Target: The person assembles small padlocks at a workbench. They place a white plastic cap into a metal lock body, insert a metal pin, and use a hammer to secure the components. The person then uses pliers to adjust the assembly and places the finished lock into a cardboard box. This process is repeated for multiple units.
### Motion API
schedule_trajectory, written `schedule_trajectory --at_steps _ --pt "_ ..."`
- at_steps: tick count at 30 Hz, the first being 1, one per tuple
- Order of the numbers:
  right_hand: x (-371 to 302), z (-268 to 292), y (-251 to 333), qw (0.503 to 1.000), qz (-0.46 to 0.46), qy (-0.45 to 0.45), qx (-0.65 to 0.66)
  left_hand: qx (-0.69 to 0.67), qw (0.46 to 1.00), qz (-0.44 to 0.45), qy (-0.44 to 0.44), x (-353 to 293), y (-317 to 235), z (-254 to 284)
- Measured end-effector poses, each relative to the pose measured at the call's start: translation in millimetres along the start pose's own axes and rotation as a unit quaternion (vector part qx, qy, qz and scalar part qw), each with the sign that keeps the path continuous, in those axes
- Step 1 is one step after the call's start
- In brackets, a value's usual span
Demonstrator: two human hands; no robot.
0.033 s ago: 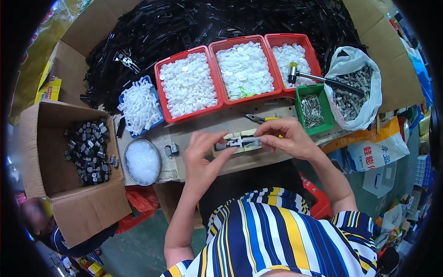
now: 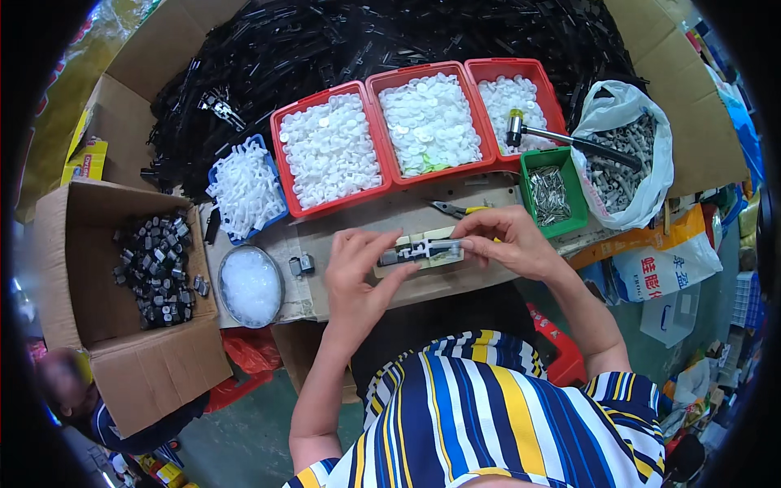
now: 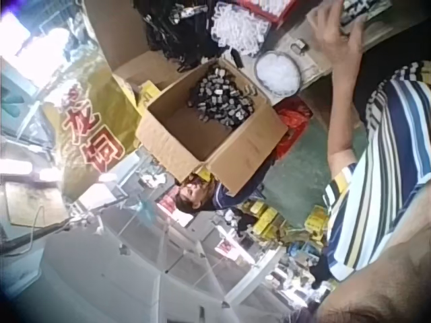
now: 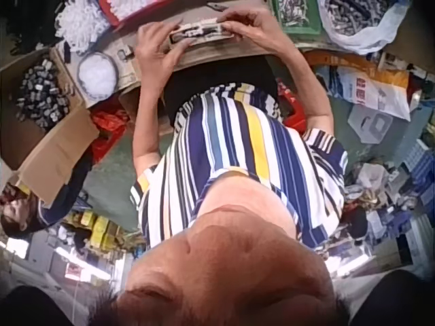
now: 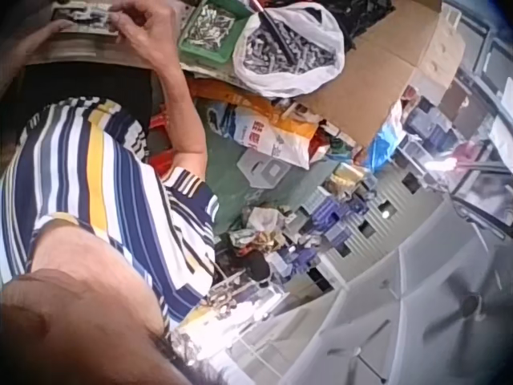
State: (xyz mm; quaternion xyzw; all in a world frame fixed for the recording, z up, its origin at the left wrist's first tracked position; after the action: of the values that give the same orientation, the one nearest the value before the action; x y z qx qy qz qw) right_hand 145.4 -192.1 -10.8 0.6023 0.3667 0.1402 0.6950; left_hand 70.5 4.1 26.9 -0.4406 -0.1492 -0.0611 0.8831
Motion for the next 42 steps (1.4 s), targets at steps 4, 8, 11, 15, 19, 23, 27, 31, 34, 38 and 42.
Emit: schedule_trajectory --at_steps 4,8,11,15,19,23,27,31,34,38,42 --pt "-1 6 -14 0.998 -0.04 0.021 0.051 0.134 0.981 -0.141 -0.025 -1 -16 -15" --pt "-2 5 -14 0.996 -0.041 0.038 0.065 0.144 0.977 -0.158 0.0 1 -17 -24" --pt "0 7 -17 0.997 -0.04 0.036 0.06 0.111 0.985 -0.126 0.032 4 -11 -28" --pt "3 11 -21 0.997 -0.064 0.012 0.03 0.087 0.993 -0.077 0.034 3 2 -30" --pt "9 11 -30 0.997 -0.078 0.019 0.0 0.054 0.996 -0.059 0.026 1 15 -38" --pt "12 7 -29 0.995 -0.1 0.024 -0.014 0.026 0.999 -0.035 0.021 0 18 -41" --pt "17 5 -31 0.993 -0.113 0.023 -0.024 0.012 0.999 -0.033 0.017 1 19 -41" --pt "20 8 -29 0.992 -0.071 0.015 -0.102 0.046 0.996 -0.079 0.012 -2 17 -42" --pt "21 12 -21 0.982 -0.02 0.007 -0.189 0.08 0.992 -0.097 0.013 -1 12 -42" --pt "22 10 -17 0.982 0.016 0.01 -0.185 0.095 0.991 -0.095 0.017 -2 12 -43" --pt "20 11 -24 0.997 -0.019 0.036 -0.06 0.098 0.991 -0.089 0.018 -3 12 -43"
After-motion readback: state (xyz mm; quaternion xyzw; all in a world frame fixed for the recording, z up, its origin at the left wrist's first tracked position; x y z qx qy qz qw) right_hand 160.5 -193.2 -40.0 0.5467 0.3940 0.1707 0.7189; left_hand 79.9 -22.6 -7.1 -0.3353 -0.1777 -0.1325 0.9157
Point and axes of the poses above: each hand's wrist, its own x-axis towards the middle knuckle, its own z-axis out of the back of the hand, y = z × x, the point moved 7 cm from there along x, towards the middle knuckle, and after that the axes turned 4 degrees about -z, right-handed, at the moved point
